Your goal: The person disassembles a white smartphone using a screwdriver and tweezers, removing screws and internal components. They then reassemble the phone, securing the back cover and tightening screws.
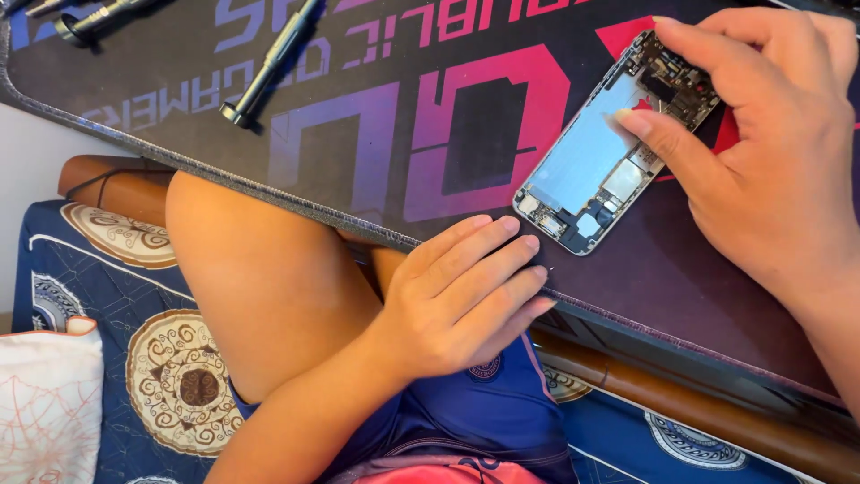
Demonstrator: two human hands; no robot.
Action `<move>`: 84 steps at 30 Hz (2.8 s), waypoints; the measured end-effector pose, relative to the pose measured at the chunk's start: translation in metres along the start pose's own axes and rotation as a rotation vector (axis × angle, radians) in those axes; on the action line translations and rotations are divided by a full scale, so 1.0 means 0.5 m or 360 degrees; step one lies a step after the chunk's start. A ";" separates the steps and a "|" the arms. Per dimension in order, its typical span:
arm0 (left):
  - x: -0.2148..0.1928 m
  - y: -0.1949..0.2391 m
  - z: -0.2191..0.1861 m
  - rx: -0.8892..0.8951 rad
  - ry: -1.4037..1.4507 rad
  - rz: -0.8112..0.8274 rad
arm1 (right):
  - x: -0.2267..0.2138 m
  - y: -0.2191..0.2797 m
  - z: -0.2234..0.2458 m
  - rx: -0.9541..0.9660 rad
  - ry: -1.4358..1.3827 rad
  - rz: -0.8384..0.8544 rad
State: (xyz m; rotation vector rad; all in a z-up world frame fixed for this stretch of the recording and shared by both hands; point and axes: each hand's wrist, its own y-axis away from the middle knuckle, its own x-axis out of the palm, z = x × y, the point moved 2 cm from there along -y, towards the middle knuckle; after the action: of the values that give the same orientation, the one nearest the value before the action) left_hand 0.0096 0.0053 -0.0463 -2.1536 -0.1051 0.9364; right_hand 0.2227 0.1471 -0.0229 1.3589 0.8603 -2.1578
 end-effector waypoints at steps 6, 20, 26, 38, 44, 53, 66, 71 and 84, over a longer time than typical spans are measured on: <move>0.006 -0.040 -0.049 -0.0482 0.0007 -0.0002 | -0.002 0.003 -0.004 -0.0002 -0.0044 -0.0004; -0.023 -0.052 0.017 -0.0527 -0.0144 0.0040 | -0.006 0.007 0.005 -0.0002 -0.0178 0.0008; -0.087 -0.047 0.054 -0.0750 -0.0140 -0.0038 | 0.004 0.003 0.002 -0.0128 -0.0186 -0.0005; -0.204 -0.031 0.187 -0.0822 -0.0682 -0.0167 | -0.022 0.067 0.061 0.0084 -0.0267 0.0247; -0.193 -0.033 0.215 -0.0807 -0.0569 -0.0389 | -0.021 0.069 0.062 -0.0080 -0.0203 0.0181; -0.187 -0.050 0.026 -0.1191 0.0419 -0.0548 | -0.022 0.055 0.061 -0.0314 -0.0355 0.0210; -0.120 -0.090 -0.001 -0.0429 -0.0467 -0.0029 | -0.018 0.059 0.060 -0.0506 -0.0207 0.0240; -0.131 -0.093 -0.006 -0.0339 -0.0782 -0.0058 | -0.018 0.060 0.065 -0.0519 -0.0216 0.0213; -0.243 -0.074 0.155 -0.0333 -0.1656 0.0334 | -0.008 0.079 0.044 -0.0462 -0.0287 0.0066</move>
State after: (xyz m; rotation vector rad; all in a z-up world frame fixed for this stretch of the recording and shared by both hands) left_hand -0.1212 0.0365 0.0172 -1.6460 -0.5017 2.1599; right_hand 0.2366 0.1040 -0.0228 1.0149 1.0170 -1.9944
